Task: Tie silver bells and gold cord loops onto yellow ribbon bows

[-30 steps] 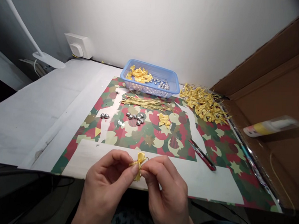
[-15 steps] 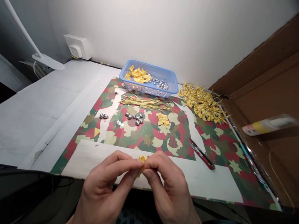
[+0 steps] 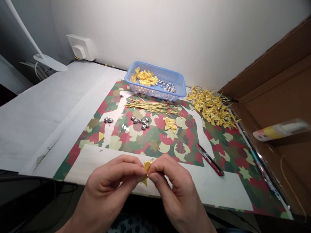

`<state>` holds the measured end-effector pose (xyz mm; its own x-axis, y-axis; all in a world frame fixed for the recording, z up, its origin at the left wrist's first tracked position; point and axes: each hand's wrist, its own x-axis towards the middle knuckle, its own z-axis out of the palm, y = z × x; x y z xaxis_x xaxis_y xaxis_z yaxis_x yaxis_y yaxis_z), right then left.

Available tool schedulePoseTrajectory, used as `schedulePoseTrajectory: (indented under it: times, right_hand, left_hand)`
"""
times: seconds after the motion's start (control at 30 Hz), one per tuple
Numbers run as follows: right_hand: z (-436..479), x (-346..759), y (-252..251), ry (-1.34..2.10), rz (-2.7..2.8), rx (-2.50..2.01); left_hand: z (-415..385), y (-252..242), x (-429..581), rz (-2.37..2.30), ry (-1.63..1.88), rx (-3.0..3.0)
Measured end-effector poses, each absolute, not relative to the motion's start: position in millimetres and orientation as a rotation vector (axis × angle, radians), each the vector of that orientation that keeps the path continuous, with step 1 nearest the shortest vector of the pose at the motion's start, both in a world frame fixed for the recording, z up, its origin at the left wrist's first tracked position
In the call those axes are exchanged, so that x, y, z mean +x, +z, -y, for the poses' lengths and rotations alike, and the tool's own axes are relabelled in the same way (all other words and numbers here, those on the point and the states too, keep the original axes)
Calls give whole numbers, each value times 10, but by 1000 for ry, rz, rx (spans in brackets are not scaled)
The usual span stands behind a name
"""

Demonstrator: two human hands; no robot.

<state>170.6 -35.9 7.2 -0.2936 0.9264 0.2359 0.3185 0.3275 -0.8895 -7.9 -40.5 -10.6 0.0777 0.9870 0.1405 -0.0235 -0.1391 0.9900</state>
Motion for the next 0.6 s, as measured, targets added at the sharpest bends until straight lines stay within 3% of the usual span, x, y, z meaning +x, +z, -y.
schedulePoseTrajectory:
  times: [0.23, 0.4, 0.6]
  right_hand:
    - [386, 1666, 66, 653, 1930, -1047]
    - [454, 1630, 50, 314, 2030, -1017]
    - [489, 1626, 45, 195, 2114, -994]
  left_hand:
    - [431, -93, -94, -1164, 1366, 1668]
    - [431, -74, -109, -1165, 1357, 1622]
    - [477, -17, -100, -1149, 1417, 1508]
